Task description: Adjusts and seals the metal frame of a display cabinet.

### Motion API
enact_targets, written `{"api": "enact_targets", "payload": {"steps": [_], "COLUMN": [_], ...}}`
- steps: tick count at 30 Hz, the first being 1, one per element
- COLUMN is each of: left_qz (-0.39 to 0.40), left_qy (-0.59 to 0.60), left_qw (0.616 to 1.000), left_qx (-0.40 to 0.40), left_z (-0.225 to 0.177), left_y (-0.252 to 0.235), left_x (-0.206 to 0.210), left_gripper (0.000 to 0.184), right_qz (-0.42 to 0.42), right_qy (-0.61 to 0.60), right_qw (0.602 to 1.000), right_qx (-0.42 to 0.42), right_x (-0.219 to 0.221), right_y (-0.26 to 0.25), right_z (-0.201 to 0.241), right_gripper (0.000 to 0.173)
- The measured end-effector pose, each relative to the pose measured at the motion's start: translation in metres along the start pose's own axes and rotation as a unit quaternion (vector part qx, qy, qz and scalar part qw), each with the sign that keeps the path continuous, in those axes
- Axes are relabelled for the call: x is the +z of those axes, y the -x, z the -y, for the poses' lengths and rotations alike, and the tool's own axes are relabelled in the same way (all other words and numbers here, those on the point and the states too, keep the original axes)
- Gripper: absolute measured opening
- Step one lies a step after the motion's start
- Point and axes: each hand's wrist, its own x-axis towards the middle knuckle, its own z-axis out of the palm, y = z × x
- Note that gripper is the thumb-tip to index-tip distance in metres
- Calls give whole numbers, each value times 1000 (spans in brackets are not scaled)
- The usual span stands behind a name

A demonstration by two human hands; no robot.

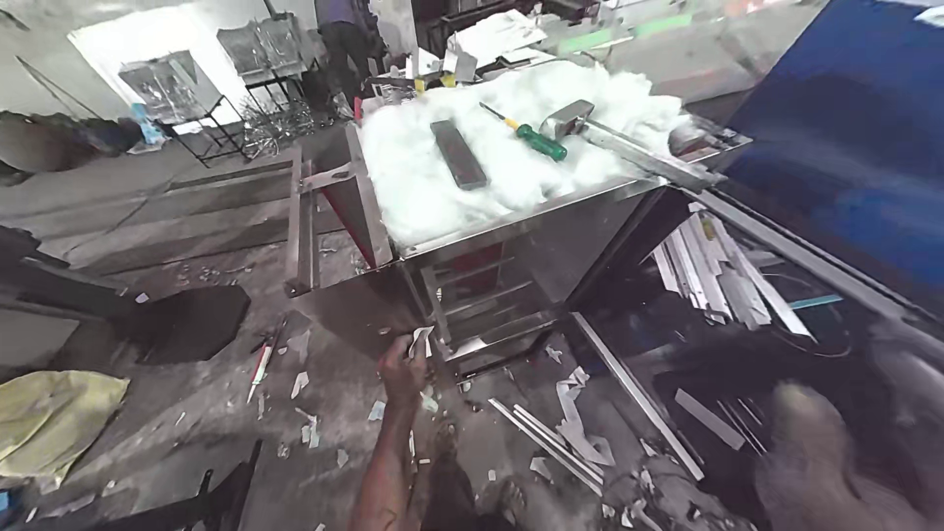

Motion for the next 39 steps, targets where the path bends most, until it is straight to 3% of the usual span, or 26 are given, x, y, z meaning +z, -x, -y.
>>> {"api": "enact_targets", "payload": {"steps": [1,3,6,9,11,13,15,17,20,22,24,26,27,28,30,33,34,39], "left_qz": [-3,-9,-2,9,15,20,12,7,12,10,2,3,3,3,14,-2,-5,39], "left_qy": [2,-2,-6,-4,11,25,27,10,-6,-13,-4,3,7,11,30,-5,-19,1], "left_qw": [1000,1000,1000,1000,1000,999,1000,1000,1000,999,1000,999,999,999,998,998,998,997], "left_qx": [8,13,18,15,7,-5,-5,5,21,28,31,38,42,48,52,55,61,63], "left_z": [1,0,0,3,1,4,5,4,2,2,2,5,7,9,8,7,7,5], "left_y": [0,0,-3,0,-3,-2,-3,-2,-4,-4,-5,-4,-4,-5,-6,-7,-7,-11], "left_x": [0,1,1,-1,0,-1,0,0,-4,-5,-3,-2,-2,-2,-4,-5,-6,-14], "left_gripper": [22,22,21,21,20,19,18,19,21,21,21,20,18,16,16,20,21,16], "right_qz": [58,180,307,378,406,438,469,482,465,413,361,308,300,291,220,240,276,336], "right_qy": [11,78,171,212,221,212,200,141,-91,-212,-222,-284,-338,-385,-382,-298,-296,-427], "right_qw": [998,979,936,900,881,868,856,858,845,842,865,882,873,854,845,863,852,704], "right_qx": [-32,-52,-14,56,97,100,82,110,248,273,269,214,185,195,302,331,333,457], "right_x": [20,61,117,139,144,153,164,177,194,193,164,124,108,94,80,73,73,135], "right_y": [-45,-124,-190,-215,-228,-233,-240,-242,-239,-223,-194,-140,-105,-70,-2,88,111,157], "right_z": [11,22,1,-12,-21,-38,-50,-65,-95,-107,-84,-57,-48,-35,12,30,26,30], "right_gripper": [37,39,45,54,73,91,94,80,32,22,20,33,44,45,27,43,47,38]}}
